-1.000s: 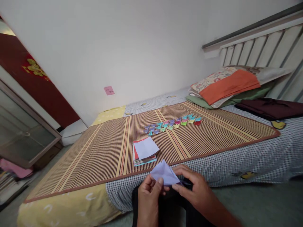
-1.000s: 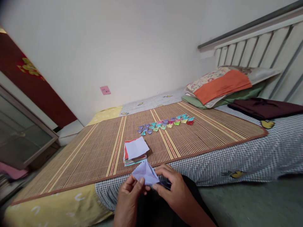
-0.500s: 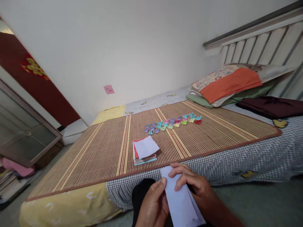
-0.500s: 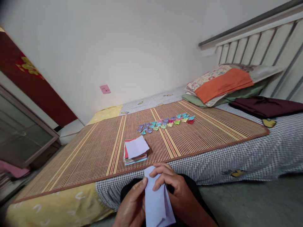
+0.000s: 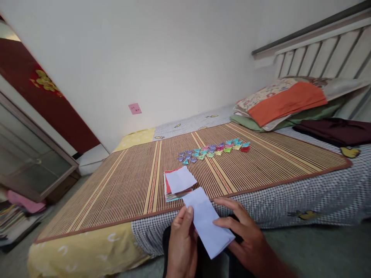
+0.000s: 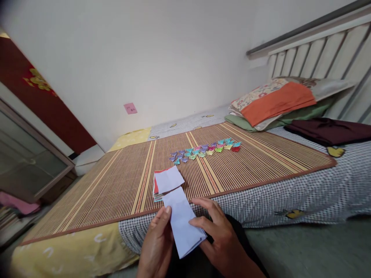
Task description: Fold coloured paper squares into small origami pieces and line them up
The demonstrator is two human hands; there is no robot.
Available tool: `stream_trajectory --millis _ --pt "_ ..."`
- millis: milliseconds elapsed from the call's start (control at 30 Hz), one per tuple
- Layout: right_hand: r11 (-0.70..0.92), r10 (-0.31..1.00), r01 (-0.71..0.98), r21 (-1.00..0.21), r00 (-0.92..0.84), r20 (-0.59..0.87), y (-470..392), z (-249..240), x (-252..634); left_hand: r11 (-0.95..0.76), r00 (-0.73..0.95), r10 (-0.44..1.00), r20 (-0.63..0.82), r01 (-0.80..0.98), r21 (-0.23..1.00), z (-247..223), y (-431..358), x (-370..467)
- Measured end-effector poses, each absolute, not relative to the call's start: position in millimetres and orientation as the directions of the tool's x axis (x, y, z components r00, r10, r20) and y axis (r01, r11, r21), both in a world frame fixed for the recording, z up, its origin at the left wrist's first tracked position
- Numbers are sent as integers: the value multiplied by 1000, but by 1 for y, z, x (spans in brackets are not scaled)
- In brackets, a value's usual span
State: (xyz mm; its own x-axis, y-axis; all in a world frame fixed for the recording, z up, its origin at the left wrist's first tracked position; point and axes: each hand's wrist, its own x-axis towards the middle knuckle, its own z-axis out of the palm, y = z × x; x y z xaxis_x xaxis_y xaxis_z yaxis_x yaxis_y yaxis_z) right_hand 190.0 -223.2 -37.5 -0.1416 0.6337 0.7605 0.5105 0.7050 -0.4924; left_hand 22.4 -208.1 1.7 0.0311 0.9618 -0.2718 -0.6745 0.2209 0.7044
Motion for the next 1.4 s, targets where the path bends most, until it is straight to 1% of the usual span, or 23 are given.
stream_trajectory --millis 100,200,300,367,533,633,800,1033,1100,1167,1233,1300,1400 --pt "694 639 522 -495 -133 757 -227 -35 186 197 -11 959 -283 -691 695 0 -208 23" --pt "720 603 518 -462 -135 786 -230 -33 181 156 -90 950 -298 -691 706 0 -207 23" --pt "714 582 545 -440 -113 805 -229 -34 178 118 -127 950 -287 -703 702 1 -207 22" --pt "695 593 552 -461 -77 801 -228 -36 179 127 -101 955 -279 -708 695 1 -207 21" --pt "652 652 484 -583 34 758 -225 -36 186 202 71 976 -205 -647 735 2 -212 20" --pt "643 681 453 -617 28 731 -227 -33 188 205 79 977 -200 -630 749 1 -213 22" --pt "606 770 388 -694 -67 635 -232 -31 187 197 38 974 -223 -624 756 -3 -211 23" --pt "546 834 248 -800 -69 548 -230 -34 187 138 -77 968 -238 -630 765 -7 -208 17" --pt "485 875 172 -858 -87 477 -231 -32 187 124 -106 964 -242 -629 767 -5 -209 16" --pt "386 918 73 -920 -129 375 -232 -30 187 106 -126 964 -235 -628 771 -3 -209 17" --pt "309 934 4 -951 -188 302 -234 -28 186 91 -139 964 -227 -629 772 0 -210 18" --pt "285 937 6 -958 -211 277 -234 -27 183 86 -134 967 -217 -628 773 1 -211 18" --pt "300 948 101 -949 -145 285 -234 -24 179 110 -51 983 -175 -599 793 2 -213 18"
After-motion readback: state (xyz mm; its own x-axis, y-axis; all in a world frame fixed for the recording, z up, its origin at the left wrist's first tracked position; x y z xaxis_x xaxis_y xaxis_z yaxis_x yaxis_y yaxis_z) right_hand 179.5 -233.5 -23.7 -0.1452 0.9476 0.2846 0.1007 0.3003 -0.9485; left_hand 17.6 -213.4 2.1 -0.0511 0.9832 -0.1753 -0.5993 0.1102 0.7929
